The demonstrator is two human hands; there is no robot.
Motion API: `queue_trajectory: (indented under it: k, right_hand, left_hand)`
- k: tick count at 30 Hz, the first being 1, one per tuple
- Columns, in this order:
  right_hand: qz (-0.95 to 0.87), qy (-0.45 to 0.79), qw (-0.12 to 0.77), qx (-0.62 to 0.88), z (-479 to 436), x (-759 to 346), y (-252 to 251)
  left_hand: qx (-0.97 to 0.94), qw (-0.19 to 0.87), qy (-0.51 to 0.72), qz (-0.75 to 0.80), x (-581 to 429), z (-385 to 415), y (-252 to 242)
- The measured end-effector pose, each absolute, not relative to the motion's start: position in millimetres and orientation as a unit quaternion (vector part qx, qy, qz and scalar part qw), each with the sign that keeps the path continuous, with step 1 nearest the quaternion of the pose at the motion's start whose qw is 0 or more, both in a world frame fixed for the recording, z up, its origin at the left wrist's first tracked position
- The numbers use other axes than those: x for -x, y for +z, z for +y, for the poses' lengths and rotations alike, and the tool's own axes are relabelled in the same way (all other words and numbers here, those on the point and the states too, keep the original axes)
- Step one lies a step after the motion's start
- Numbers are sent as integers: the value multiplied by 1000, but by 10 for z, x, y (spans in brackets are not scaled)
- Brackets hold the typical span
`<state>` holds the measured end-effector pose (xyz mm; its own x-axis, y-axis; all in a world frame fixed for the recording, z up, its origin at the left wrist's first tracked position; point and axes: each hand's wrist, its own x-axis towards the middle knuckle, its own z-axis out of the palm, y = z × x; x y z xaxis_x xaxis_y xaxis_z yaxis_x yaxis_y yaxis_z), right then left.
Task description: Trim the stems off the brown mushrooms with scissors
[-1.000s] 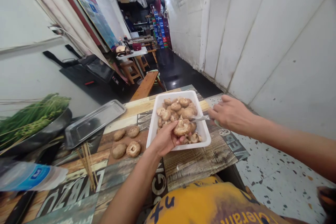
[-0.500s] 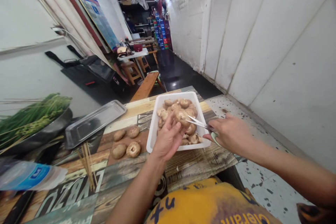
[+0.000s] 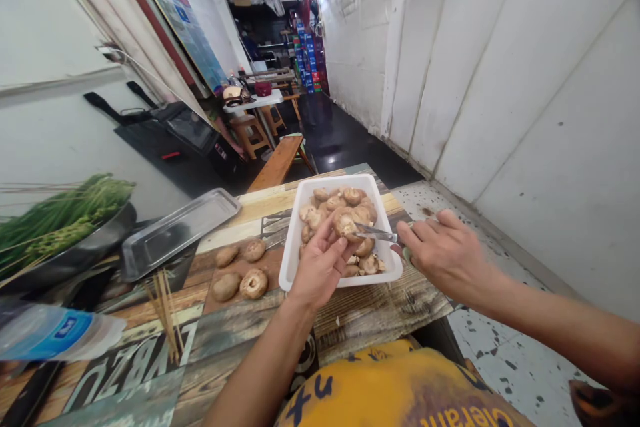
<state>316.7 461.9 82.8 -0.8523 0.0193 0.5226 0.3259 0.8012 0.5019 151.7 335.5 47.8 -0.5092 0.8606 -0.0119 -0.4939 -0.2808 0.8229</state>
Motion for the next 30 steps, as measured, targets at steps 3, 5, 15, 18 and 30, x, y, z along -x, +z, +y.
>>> queue_trajectory:
  k: [3,5,15,18,30]
  right_hand:
    - [-915,-317,235,88,4615,-3158,840]
    - [-926,-300,217,79,4629,-3137,821]
    - [-951,-268,146,56,4686,-3071,756]
    - [-956,-271,103,42,4702,-3048,752]
    - [-990,-43,-30,134,4820,-2808,643]
  left_hand:
    - [-218,452,763,407,-1534,3341,509]
    - [-219,439,767,412,-1556,3332,508]
    - [-225,391,784,427,-1698,3370,445]
    - [-206,387,787,434,-1733,3371,406]
    - [-159,416,749,490,-1424,3242,238]
